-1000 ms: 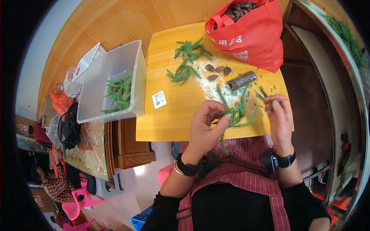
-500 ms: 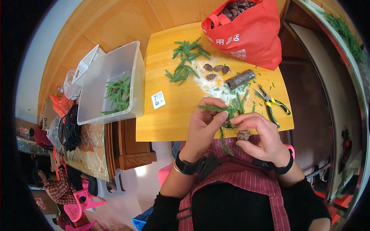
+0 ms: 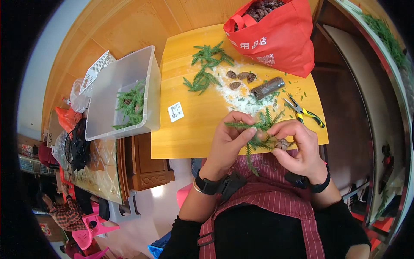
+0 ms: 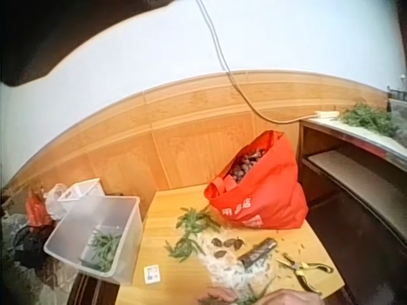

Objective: Trimming and processing small green plant branches at a workbench.

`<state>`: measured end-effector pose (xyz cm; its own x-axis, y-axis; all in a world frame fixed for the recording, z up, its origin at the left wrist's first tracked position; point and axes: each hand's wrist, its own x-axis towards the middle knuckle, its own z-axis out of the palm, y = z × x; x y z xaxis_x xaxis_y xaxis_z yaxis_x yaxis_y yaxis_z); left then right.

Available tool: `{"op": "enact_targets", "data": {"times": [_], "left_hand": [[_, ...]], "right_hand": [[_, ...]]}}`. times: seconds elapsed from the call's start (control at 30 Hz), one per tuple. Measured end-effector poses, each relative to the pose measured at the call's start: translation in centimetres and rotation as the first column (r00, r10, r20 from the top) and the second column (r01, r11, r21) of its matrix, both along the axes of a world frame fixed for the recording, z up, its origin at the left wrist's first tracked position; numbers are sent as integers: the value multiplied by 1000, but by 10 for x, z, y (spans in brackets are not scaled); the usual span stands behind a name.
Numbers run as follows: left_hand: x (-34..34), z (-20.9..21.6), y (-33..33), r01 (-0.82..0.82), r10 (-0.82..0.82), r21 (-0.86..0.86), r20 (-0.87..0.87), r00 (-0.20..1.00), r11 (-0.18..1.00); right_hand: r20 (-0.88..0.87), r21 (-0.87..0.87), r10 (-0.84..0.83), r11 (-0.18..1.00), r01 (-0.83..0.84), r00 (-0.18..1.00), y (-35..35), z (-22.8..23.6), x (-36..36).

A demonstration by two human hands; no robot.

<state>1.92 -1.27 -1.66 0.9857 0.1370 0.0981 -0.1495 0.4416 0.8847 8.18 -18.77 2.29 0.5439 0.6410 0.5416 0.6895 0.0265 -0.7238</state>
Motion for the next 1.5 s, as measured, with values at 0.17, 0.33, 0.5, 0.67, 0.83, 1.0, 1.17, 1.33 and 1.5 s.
{"op": "enact_targets", "data": {"times": [0.17, 0.33, 0.5, 0.67, 0.83, 1.0, 1.17, 1.33, 1.5], "left_hand": [[-1, 4, 1, 70, -68, -236, 19, 998, 969], [1, -2, 0, -56, 66, -164, 62, 996, 985], [0, 3, -3, -254, 252, 3, 97, 963, 967], [-1, 5, -5, -438, 376, 248, 260, 889, 864], [-2, 8, -6, -575, 440, 390, 384, 812, 719], [-3, 9, -12, -591, 433, 400, 420, 797, 701], [-4, 9, -19, -551, 439, 350, 352, 827, 757], [-2, 6, -20, -560, 467, 296, 329, 820, 774], [-2, 8, -15, -591, 506, 277, 323, 800, 757]], "right_hand": [[-51, -3, -27, 1000, 27, 998, -1, -3, 2], [10, -36, -87, 996, 87, 996, 4, 0, 1], [142, -95, -195, 973, 210, 970, 6, 0, -14], [83, -97, -260, 959, 268, 962, 5, 1, -19], [-8, -151, -235, 961, 231, 972, 4, 5, -21], [-42, -150, -263, 956, 254, 964, 9, 5, -20], [-165, -63, -268, 963, 261, 949, 14, 1, -19], [-173, -50, -252, 968, 247, 952, 12, -4, -19], [-97, 19, -249, 968, 252, 964, -2, -10, -19]]}}
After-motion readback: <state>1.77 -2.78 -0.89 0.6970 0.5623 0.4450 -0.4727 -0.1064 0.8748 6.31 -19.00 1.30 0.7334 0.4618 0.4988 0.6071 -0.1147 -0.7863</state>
